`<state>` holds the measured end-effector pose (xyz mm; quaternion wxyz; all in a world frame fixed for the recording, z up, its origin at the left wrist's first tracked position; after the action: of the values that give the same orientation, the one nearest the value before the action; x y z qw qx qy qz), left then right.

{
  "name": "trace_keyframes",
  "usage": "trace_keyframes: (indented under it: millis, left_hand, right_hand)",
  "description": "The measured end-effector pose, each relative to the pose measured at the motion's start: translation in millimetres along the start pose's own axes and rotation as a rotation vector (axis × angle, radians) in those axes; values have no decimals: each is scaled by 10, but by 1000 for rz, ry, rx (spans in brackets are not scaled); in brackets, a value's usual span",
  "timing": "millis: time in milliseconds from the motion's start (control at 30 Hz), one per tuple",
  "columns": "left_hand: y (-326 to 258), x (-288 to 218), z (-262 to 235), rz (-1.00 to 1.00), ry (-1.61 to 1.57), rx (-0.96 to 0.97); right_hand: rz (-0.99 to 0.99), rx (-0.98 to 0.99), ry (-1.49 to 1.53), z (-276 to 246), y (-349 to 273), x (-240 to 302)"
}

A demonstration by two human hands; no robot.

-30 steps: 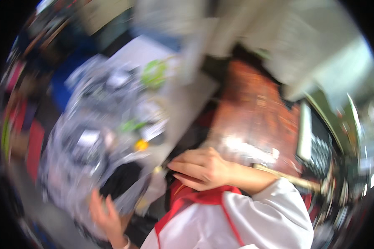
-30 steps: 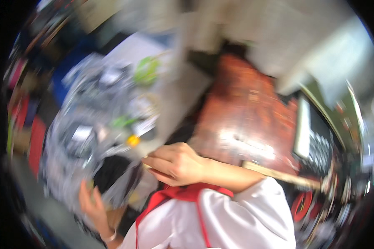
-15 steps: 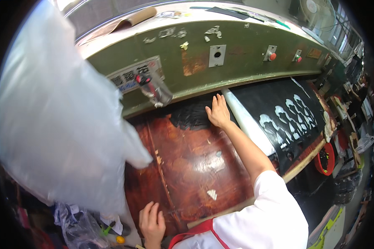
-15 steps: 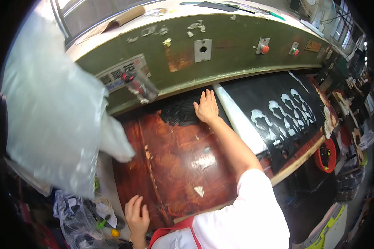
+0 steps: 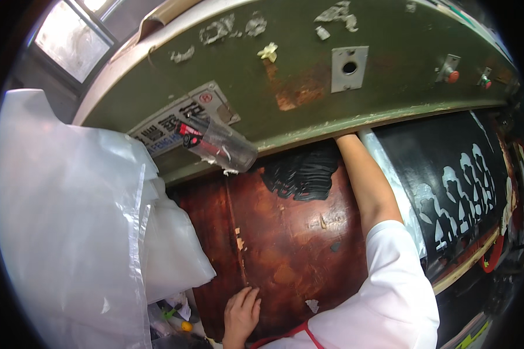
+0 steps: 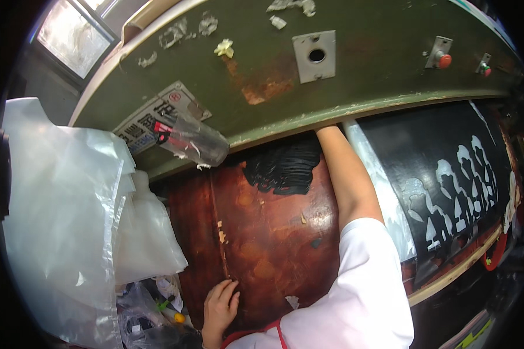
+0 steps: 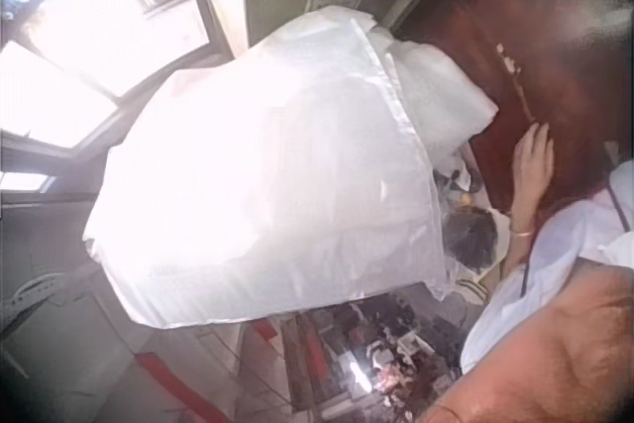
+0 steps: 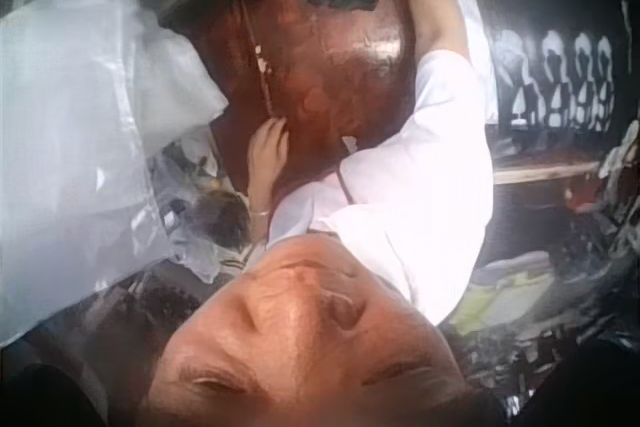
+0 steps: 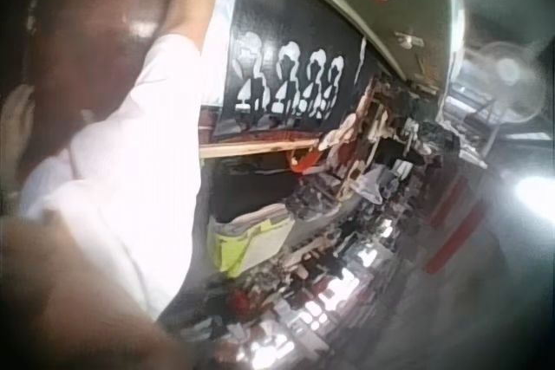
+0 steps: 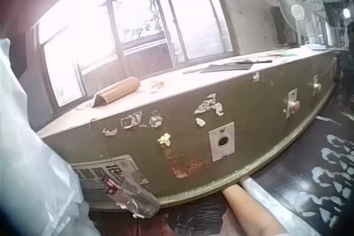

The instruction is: The person repeatedly trims small black rubber pieces from a larger sheet using a die-cutting machine and a white plastic tool. They peel off the cut shapes, stack them, and place them into a clear plastic bag. The person also handles a large black rubber sheet and places it on the machine.

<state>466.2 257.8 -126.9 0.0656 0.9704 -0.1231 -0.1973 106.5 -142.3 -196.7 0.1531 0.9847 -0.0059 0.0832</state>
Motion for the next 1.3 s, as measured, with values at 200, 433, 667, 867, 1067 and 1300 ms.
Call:
trace_keyframes:
  millis: [200, 433, 667, 867, 1067, 1300]
  left_hand:
    - [31, 78, -60, -78, -26, -62]
    - [410, 285, 245, -206, -206, -426]
    - [555, 536, 922, -570, -685, -584]
    - [232, 663, 615, -922, -1374, -447]
    - [389, 480, 792, -1018, -1379, -461]
    - [641, 120, 858, -757, -889, -373]
  right_hand:
    - [-51, 31, 162, -257, -541, 493]
    - [76, 21, 181, -413, -1636, 1257]
    - [256, -7, 460, -383, -2446, 1760]
    - [387, -124, 895, -470, -2770, 1488]
    - [271, 25, 795, -509, -2866, 1571]
    - [342, 8, 1013, -442, -3001, 1711]
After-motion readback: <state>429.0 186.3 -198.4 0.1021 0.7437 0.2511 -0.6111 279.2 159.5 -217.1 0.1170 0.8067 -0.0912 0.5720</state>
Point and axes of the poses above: each hand's wrist, its own y-axis towards the middle knuckle, its own z-axis out of the palm, x = y × z, the point moved 3 cm from there along y, towards the middle knuckle, and after that the axes turned 9 degrees about -x, right-handed, at the moved point
